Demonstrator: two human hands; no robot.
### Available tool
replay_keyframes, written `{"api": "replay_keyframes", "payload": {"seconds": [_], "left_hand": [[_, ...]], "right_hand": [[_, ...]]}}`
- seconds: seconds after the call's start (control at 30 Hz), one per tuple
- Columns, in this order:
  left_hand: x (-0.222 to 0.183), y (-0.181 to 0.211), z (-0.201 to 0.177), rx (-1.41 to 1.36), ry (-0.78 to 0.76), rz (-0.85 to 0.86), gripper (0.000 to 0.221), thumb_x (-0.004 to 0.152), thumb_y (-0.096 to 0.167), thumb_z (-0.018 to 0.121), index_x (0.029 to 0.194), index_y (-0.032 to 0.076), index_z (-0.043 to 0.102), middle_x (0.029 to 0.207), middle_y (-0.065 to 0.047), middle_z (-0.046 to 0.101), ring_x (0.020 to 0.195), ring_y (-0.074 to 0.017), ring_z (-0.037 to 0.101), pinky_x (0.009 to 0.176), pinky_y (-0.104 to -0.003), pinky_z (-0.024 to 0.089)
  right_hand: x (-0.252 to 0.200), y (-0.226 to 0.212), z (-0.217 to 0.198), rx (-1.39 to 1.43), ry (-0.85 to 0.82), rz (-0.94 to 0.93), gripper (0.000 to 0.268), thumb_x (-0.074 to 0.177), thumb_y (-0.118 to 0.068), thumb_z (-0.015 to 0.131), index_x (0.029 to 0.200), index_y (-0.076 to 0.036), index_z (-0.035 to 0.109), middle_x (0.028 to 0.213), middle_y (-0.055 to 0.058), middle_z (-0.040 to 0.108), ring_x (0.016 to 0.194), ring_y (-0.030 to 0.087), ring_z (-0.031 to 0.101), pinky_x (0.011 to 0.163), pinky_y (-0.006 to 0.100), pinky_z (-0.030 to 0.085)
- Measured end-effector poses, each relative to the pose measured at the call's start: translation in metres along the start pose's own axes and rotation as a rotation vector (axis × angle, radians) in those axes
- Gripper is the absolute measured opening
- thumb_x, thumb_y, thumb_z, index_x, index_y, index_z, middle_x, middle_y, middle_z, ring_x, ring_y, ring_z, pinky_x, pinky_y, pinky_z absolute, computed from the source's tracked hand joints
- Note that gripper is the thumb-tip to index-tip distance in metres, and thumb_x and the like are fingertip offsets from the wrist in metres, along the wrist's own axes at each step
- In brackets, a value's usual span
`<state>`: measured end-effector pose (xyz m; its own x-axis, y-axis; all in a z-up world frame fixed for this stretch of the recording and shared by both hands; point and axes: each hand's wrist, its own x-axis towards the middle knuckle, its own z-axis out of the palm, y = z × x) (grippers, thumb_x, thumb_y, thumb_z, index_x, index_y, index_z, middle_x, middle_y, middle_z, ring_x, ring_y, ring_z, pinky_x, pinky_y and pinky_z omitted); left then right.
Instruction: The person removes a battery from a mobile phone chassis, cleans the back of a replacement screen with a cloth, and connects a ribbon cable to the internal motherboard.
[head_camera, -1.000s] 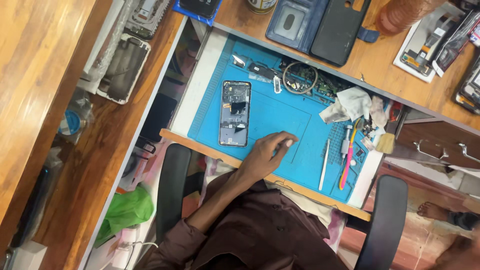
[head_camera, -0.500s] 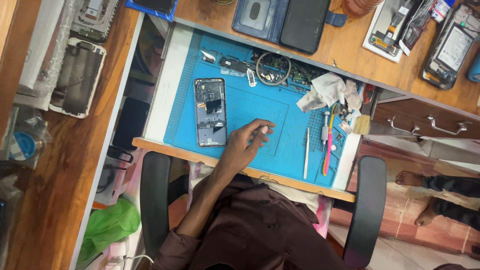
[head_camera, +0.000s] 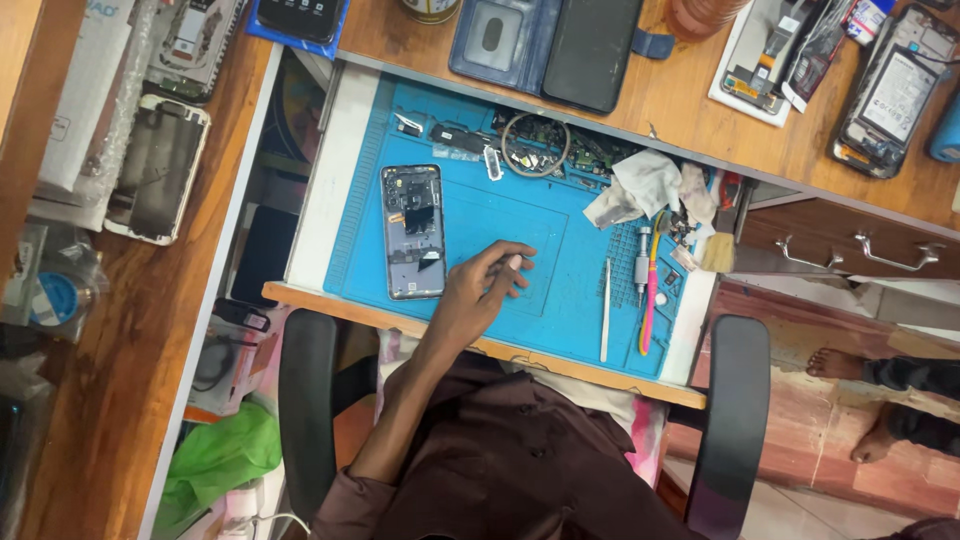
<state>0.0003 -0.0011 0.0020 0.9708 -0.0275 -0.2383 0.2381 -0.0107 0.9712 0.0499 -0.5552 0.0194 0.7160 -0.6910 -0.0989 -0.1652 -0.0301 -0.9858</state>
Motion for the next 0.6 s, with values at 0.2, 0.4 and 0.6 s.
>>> {"api": "replay_keyframes", "payload": {"seconds": [0.2, 0.4, 0.6], "left_hand": [[0.001, 0.004, 0.000, 0.004, 0.002, 0.003, 0.032, 0.108, 0.028, 0.052, 0.123, 0.006, 0.069, 0.103, -0.010, 0.076, 0.085, -0.0147, 0.073, 0.073, -0.031, 0.061], [0.000, 0.006, 0.001, 0.003, 0.016, 0.009, 0.031, 0.107, 0.026, 0.052, 0.122, 0.003, 0.068, 0.103, -0.010, 0.075, 0.085, -0.0143, 0.071, 0.073, -0.031, 0.060], [-0.001, 0.006, 0.000, 0.022, -0.001, 0.009, 0.032, 0.107, 0.027, 0.052, 0.122, 0.004, 0.069, 0.103, -0.009, 0.075, 0.086, -0.0139, 0.071, 0.074, -0.030, 0.060]], "right_hand": [[0.006, 0.017, -0.007, -0.018, 0.001, -0.030, 0.026, 0.114, -0.019, 0.069, 0.134, -0.002, 0.064, 0.115, 0.008, 0.073, 0.091, 0.018, 0.067, 0.078, 0.031, 0.052], [-0.012, -0.001, 0.031, -0.074, -0.079, -0.190, 0.024, 0.115, -0.021, 0.071, 0.131, -0.003, 0.067, 0.113, 0.007, 0.074, 0.089, 0.019, 0.067, 0.075, 0.031, 0.051], [-0.088, -0.071, 0.147, -0.422, -0.122, -0.788, 0.011, 0.113, -0.012, 0.071, 0.121, -0.005, 0.072, 0.108, 0.005, 0.072, 0.097, 0.018, 0.069, 0.080, 0.032, 0.053]]}}
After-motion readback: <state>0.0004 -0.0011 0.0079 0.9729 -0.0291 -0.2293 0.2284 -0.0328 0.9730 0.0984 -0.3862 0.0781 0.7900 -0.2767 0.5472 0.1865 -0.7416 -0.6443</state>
